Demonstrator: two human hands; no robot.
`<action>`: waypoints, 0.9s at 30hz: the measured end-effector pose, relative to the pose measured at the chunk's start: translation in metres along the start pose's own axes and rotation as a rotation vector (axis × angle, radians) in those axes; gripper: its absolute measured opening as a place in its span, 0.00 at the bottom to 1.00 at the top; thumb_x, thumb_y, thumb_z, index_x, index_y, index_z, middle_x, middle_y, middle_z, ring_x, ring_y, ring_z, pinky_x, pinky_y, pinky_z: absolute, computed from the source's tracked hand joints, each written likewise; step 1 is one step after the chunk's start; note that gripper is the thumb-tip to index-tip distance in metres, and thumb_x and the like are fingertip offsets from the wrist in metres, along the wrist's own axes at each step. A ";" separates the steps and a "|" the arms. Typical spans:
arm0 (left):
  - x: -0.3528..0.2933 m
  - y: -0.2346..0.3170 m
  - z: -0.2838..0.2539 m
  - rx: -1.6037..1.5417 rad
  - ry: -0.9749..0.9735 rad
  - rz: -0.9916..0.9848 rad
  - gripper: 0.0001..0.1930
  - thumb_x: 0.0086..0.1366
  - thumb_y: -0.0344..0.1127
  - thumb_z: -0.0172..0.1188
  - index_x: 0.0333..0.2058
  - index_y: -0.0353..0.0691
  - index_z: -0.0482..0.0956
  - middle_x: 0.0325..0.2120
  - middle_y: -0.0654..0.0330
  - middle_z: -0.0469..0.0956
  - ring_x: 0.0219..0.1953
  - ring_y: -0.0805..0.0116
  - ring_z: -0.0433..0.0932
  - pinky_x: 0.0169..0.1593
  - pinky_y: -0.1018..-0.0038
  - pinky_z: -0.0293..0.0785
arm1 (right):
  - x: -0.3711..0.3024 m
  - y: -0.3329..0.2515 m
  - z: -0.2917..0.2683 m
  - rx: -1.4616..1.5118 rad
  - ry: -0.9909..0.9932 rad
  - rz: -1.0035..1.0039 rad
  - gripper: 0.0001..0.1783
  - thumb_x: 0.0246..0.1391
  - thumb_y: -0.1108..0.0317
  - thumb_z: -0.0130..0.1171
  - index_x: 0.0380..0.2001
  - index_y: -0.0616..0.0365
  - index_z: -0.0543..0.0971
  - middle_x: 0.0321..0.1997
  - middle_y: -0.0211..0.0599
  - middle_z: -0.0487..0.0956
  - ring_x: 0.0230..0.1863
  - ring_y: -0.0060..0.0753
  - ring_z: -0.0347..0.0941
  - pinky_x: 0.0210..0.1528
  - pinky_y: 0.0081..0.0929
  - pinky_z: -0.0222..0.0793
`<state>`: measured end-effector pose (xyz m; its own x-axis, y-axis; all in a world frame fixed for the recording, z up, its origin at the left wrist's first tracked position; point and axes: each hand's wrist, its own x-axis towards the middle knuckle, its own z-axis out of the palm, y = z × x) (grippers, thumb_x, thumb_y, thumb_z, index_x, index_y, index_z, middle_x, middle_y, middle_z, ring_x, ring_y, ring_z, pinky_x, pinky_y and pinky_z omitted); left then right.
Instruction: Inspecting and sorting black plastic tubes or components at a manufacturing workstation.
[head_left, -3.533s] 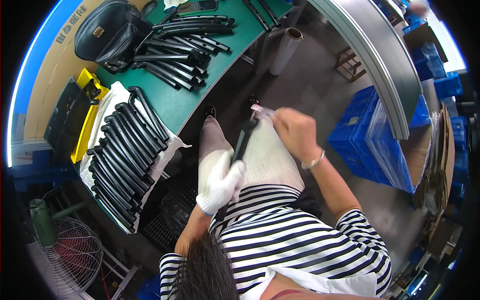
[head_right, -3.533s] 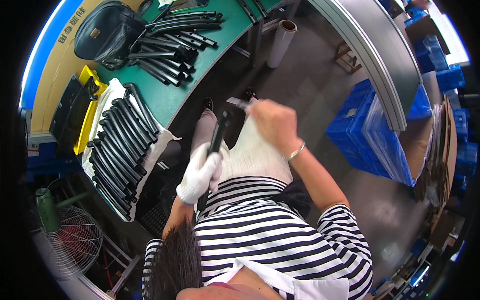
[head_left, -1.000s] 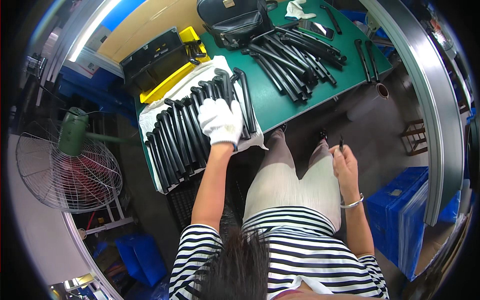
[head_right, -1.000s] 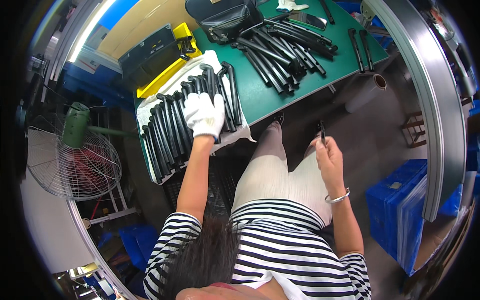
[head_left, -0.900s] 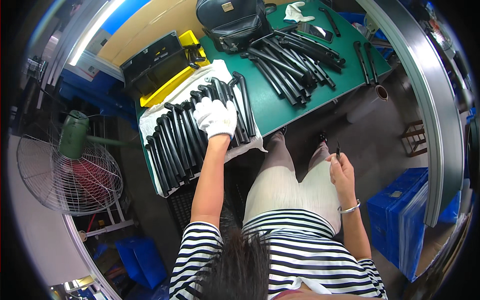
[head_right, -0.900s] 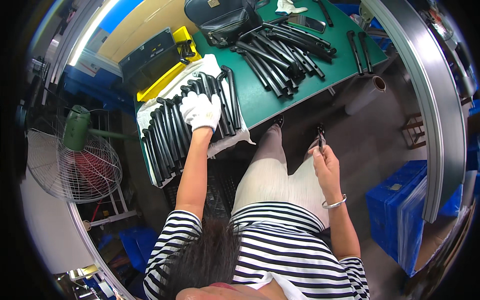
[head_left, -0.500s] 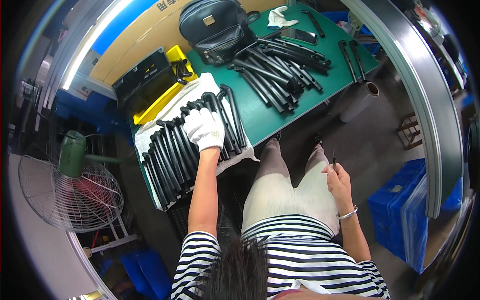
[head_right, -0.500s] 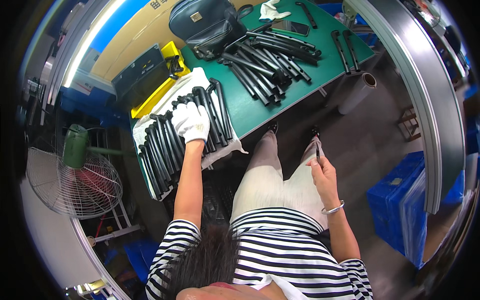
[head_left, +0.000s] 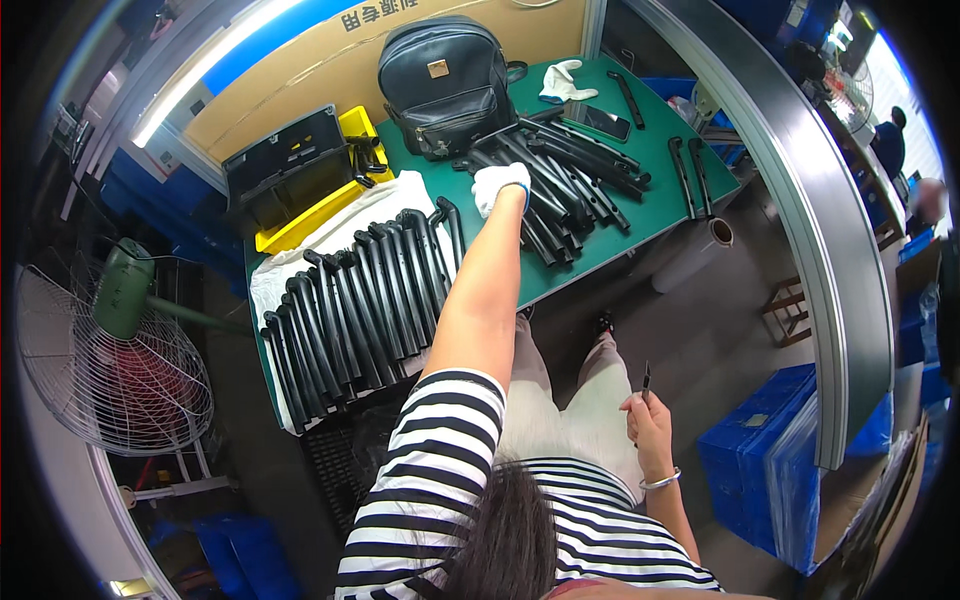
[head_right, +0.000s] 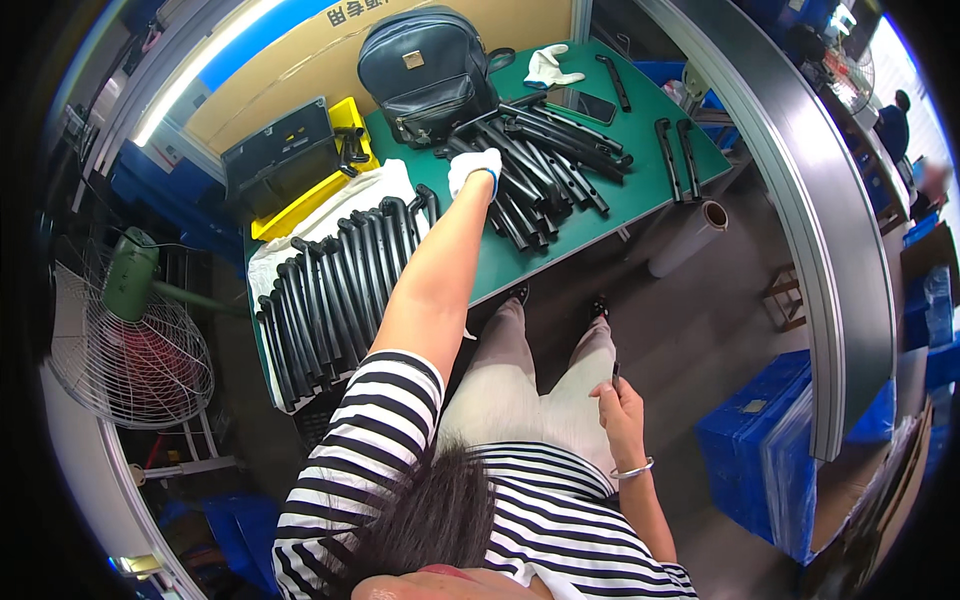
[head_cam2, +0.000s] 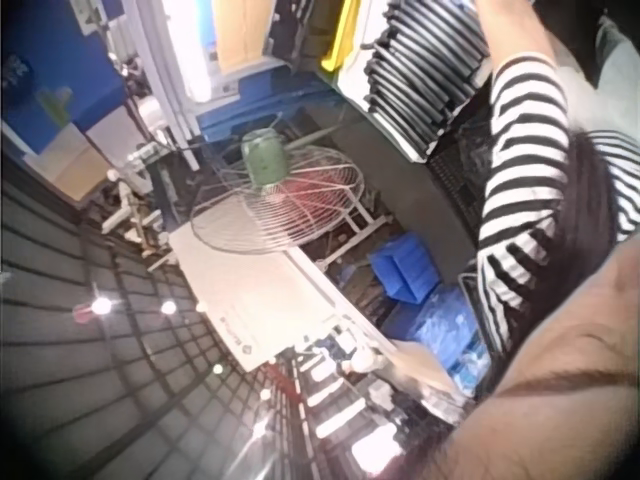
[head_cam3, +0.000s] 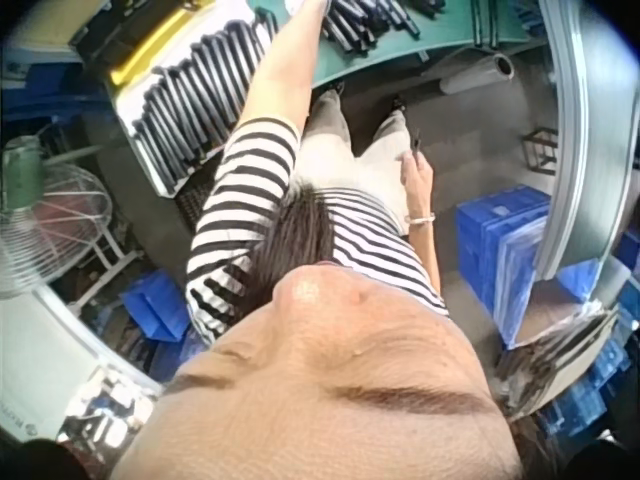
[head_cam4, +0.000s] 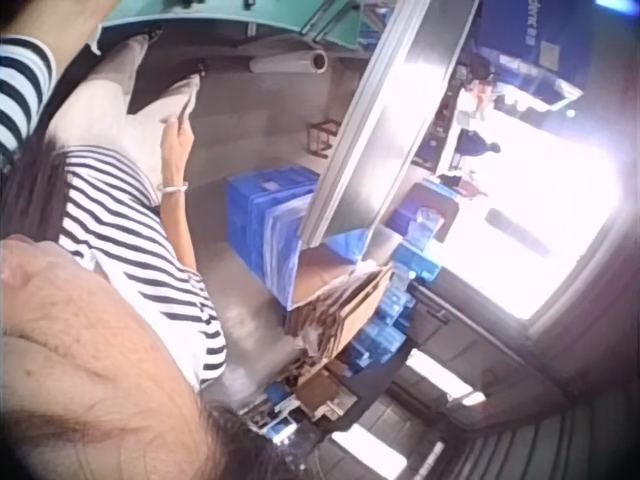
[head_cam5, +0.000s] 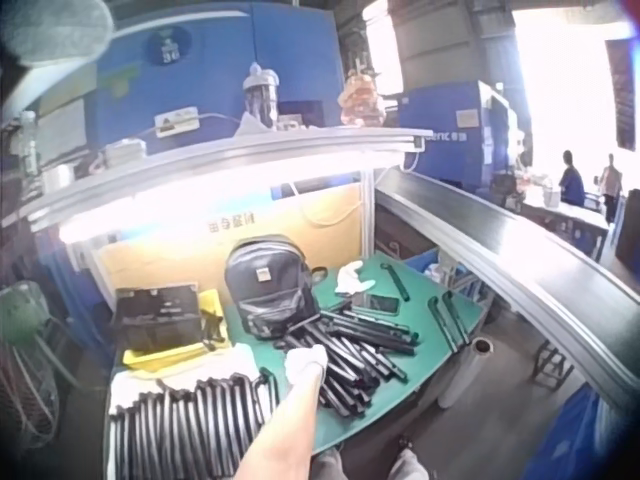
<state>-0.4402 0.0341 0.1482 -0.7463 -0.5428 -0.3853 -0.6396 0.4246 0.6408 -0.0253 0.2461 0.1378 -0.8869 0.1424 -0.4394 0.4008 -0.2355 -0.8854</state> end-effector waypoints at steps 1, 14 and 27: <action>0.006 0.000 0.002 -0.029 0.006 -0.007 0.30 0.59 0.55 0.60 0.51 0.36 0.81 0.56 0.46 0.78 0.56 0.53 0.79 0.59 0.61 0.74 | -0.002 0.002 -0.002 0.012 0.005 0.007 0.12 0.69 0.64 0.51 0.33 0.59 0.77 0.17 0.11 0.60 0.16 0.06 0.49 0.18 0.14 0.44; -0.082 -0.097 -0.074 -1.114 -0.779 0.354 0.06 0.67 0.33 0.57 0.35 0.38 0.71 0.21 0.62 0.70 0.17 0.74 0.67 0.20 0.75 0.69 | 0.010 -0.012 0.022 0.076 -0.010 -0.019 0.07 0.67 0.64 0.54 0.35 0.53 0.71 0.20 0.13 0.61 0.16 0.07 0.51 0.18 0.13 0.45; -0.258 -0.196 -0.104 -0.947 -1.474 -0.050 0.24 0.77 0.58 0.42 0.48 0.40 0.69 0.18 0.66 0.64 0.11 0.74 0.61 0.14 0.75 0.58 | 0.045 -0.069 0.064 0.276 -0.094 -0.287 0.13 0.73 0.61 0.48 0.46 0.58 0.77 0.20 0.15 0.63 0.17 0.08 0.51 0.18 0.13 0.46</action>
<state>-0.1029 0.0151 0.1908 -0.6036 0.7392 -0.2987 -0.7471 -0.3937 0.5356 -0.1078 0.2068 0.1887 -0.9761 0.1544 -0.1532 0.0685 -0.4503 -0.8903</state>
